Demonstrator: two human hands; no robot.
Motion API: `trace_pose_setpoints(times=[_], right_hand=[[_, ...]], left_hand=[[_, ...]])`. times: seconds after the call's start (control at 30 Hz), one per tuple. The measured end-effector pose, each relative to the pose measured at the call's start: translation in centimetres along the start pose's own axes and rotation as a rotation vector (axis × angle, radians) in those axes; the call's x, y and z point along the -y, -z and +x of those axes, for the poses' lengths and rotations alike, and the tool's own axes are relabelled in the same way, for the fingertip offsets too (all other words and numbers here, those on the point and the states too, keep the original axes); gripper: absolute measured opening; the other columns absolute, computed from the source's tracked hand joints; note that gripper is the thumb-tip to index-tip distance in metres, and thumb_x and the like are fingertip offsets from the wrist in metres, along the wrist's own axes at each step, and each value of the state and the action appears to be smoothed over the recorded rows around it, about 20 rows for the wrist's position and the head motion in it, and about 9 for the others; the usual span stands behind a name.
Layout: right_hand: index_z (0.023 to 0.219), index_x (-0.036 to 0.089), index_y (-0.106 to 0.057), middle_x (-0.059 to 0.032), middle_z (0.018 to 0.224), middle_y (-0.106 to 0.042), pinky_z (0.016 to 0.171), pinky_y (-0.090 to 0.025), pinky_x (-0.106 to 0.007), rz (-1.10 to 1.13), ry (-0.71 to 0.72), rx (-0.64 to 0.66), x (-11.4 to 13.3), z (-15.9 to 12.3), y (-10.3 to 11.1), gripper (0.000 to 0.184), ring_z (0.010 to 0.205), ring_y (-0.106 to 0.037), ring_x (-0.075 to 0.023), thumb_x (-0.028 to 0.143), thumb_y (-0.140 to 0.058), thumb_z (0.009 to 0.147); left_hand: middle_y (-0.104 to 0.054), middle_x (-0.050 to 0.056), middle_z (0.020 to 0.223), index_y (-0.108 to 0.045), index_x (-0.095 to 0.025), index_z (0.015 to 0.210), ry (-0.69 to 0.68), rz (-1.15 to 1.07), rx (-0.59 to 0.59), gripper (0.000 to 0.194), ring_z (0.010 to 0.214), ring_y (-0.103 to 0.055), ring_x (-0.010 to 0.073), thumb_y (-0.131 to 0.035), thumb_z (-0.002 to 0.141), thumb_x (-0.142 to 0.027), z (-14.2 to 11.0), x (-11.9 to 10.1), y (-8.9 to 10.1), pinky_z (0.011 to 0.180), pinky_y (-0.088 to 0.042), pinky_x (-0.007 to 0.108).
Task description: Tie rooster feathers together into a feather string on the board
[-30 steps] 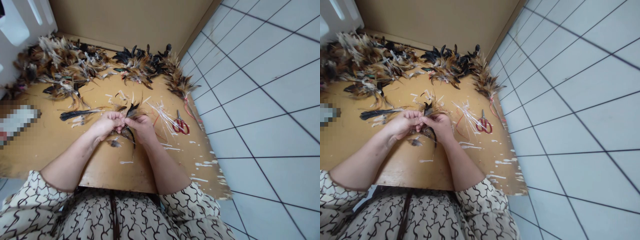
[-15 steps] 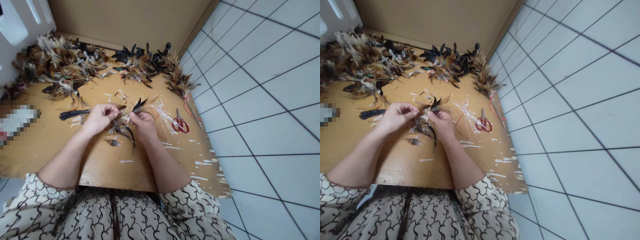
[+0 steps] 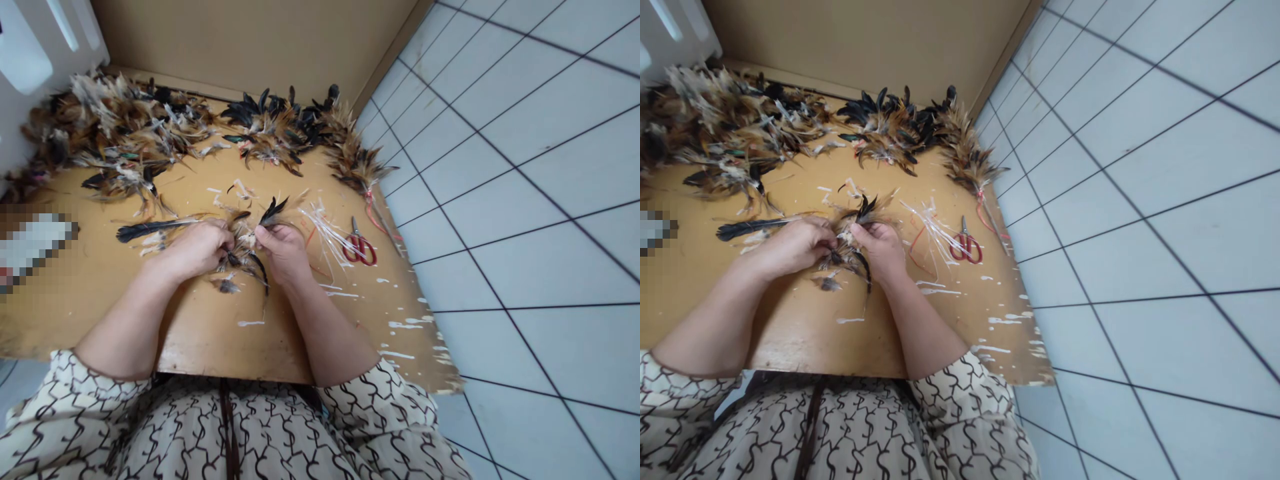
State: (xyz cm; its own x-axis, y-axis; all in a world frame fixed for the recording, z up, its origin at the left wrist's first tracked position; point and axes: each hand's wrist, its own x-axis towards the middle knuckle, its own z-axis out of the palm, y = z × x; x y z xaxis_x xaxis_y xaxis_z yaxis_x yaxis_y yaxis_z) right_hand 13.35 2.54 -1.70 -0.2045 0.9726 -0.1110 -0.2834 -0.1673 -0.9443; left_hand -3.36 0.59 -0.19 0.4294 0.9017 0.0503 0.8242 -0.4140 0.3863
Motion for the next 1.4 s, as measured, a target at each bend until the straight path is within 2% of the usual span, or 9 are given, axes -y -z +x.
trace_pose_setpoints(times=[0.13,0.2,0.33,0.43,0.57,0.7,0.9,1.23,1.4], right_hand=[[0.050,0.018,-0.054,0.0053,0.046,-0.052,0.052,-0.035,-0.024,0.004,-0.008,0.002,-0.1,0.0,0.0,0.036,0.047,-0.043,-0.0069,0.039,-0.083,0.050],[0.050,0.018,-0.055,0.0054,0.047,-0.052,0.052,-0.036,-0.024,0.009,0.001,0.002,0.0,0.0,0.0,0.035,0.047,-0.043,-0.0068,0.039,-0.083,0.050],[0.052,0.019,-0.056,0.0055,0.048,-0.052,0.053,-0.036,-0.024,0.013,0.033,0.017,0.0,0.0,-0.1,0.035,0.047,-0.042,-0.0066,0.041,-0.082,0.051],[0.050,0.019,-0.055,0.0051,0.048,-0.051,0.052,-0.035,-0.024,0.003,0.028,0.014,-0.1,0.0,-0.1,0.035,0.048,-0.041,-0.0067,0.042,-0.081,0.051],[0.050,0.019,-0.056,0.0043,0.048,-0.052,0.055,-0.040,-0.026,-0.001,0.002,0.046,-0.1,-0.1,-0.3,0.036,0.049,-0.045,-0.0084,0.044,-0.082,0.049],[0.053,0.019,-0.059,0.0027,0.050,-0.057,0.060,-0.047,-0.029,0.002,-0.005,0.109,0.0,-0.3,-0.5,0.036,0.052,-0.053,-0.0117,0.047,-0.082,0.050],[0.059,0.019,-0.062,0.0024,0.056,-0.062,0.067,-0.050,-0.030,-0.018,0.049,0.094,0.1,-0.4,-0.6,0.034,0.058,-0.057,-0.0128,0.045,-0.083,0.051],[0.060,0.020,-0.063,0.0023,0.059,-0.063,0.064,-0.049,-0.030,-0.049,0.044,0.099,0.3,-0.4,-0.6,0.034,0.059,-0.056,-0.0135,0.046,-0.083,0.050],[0.060,0.020,-0.063,0.0026,0.060,-0.062,0.064,-0.047,-0.028,-0.107,0.094,0.076,-0.3,-0.3,-0.3,0.032,0.061,-0.055,-0.0126,0.043,-0.083,0.052]], left_hand=[[-0.064,0.005,0.071,-0.068,-0.018,0.065,0.046,-0.070,0.000,0.020,0.069,-0.058,0.0172,-0.051,0.067,-0.008,0.1,-0.1,0.2,0.068,-0.044,0.028],[-0.063,0.004,0.067,-0.066,-0.018,0.061,0.130,-0.201,-0.080,0.016,0.065,-0.056,0.0167,-0.054,0.064,-0.007,0.2,-0.2,0.4,0.068,-0.044,0.029],[-0.060,0.000,0.056,-0.064,-0.016,0.060,0.393,-0.764,-0.343,0.005,0.053,-0.051,0.0126,-0.062,0.065,-0.016,0.4,-0.8,0.8,0.059,-0.043,0.027],[-0.059,-0.002,0.052,-0.064,-0.015,0.058,0.492,-1.137,-0.451,0.008,0.049,-0.049,0.0095,-0.071,0.057,-0.018,0.6,-1.7,1.0,0.054,-0.042,0.024],[-0.059,-0.002,0.047,-0.064,-0.014,0.054,0.553,-1.370,-0.361,0.011,0.045,-0.049,0.0072,-0.074,0.049,-0.014,0.8,-3.1,0.7,0.050,-0.041,0.021],[-0.061,-0.001,0.047,-0.063,-0.014,0.052,0.586,-1.452,-0.269,0.013,0.046,-0.054,0.0080,-0.074,0.047,-0.013,0.8,-3.8,0.5,0.050,-0.042,0.019],[-0.062,0.000,0.048,-0.063,-0.014,0.053,0.594,-1.466,-0.207,0.018,0.046,-0.057,0.0095,-0.079,0.044,-0.014,0.8,-3.5,0.7,0.048,-0.044,0.019],[-0.061,-0.001,0.049,-0.061,-0.014,0.055,0.536,-1.409,-0.187,0.016,0.047,-0.055,0.0090,-0.077,0.049,-0.016,0.8,-2.9,0.4,0.050,-0.044,0.021],[-0.059,-0.002,0.046,-0.060,-0.015,0.053,0.539,-1.373,-0.205,0.012,0.044,-0.053,0.0081,-0.072,0.052,-0.016,0.8,-3.0,0.3,0.050,-0.043,0.020]])
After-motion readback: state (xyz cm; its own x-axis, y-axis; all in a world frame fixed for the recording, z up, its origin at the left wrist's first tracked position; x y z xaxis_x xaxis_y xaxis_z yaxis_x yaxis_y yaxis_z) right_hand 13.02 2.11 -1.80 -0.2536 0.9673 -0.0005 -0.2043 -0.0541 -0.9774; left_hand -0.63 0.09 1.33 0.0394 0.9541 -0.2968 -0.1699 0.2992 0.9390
